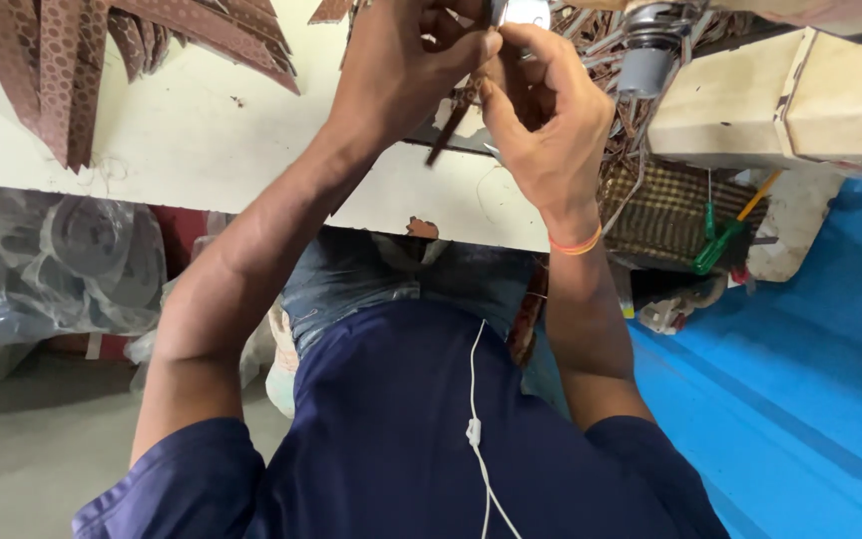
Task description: Measure and cut leather pieces to specific lengths for use as shoe straps.
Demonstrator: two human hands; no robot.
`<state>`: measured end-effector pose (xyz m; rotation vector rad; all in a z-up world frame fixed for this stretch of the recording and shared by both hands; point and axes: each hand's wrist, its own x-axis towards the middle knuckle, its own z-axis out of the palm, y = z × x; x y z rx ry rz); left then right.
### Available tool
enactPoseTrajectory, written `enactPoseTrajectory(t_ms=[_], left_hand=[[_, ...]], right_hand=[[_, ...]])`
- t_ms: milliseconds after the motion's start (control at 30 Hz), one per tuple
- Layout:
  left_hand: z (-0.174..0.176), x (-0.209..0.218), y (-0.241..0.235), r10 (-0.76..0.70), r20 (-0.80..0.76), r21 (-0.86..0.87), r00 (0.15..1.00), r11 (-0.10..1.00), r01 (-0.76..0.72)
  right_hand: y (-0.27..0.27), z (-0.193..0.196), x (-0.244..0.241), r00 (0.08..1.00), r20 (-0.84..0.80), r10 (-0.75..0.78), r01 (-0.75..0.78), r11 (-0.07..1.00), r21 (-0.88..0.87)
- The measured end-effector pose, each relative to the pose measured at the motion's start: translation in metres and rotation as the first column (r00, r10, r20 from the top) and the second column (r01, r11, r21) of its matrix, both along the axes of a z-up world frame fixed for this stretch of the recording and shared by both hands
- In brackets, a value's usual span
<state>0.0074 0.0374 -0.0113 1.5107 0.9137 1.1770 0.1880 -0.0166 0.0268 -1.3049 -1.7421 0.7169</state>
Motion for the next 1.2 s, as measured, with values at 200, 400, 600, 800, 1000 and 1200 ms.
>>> enactPoseTrajectory(t_ms=[200, 400, 600, 800, 1000, 1200], left_hand=[[0.002, 0.000, -0.005, 0.035, -0.034, 0.004, 0.999, 0.999, -0.035], [-0.002, 0.003, -0.006, 0.113, -0.084, 0.080, 0.990, 0.991, -0.106], [-0.005, -0.003, 0.006, 0.101, -0.200, 0.082, 0.974, 0.993, -0.086], [-0.008, -0.006, 0.008, 0.072, -0.188, 0.065, 0.980, 0.996, -0.060], [-0.009, -0.007, 0.009, 0.044, -0.210, 0.044, 0.977, 0.998, -0.035], [0.004, 0.003, -0.022, 0.042, -0.021, -0.194, 0.999, 0.980, -0.045]], right_hand=[[0.003, 0.000, 0.001, 1.000, 0.013, -0.024, 0.024, 1.000, -0.018], [0.003, 0.005, 0.007, 0.978, 0.208, -0.025, -0.013, 0.983, 0.181], [0.006, 0.004, 0.011, 0.977, 0.210, -0.048, 0.008, 0.983, 0.185], [0.008, 0.011, 0.008, 0.976, 0.204, -0.072, 0.048, 0.992, 0.118], [0.008, 0.007, 0.013, 0.968, 0.247, -0.037, -0.013, 0.981, 0.195], [-0.021, 0.002, 0.024, 0.931, 0.168, -0.324, 0.231, 0.879, 0.416]])
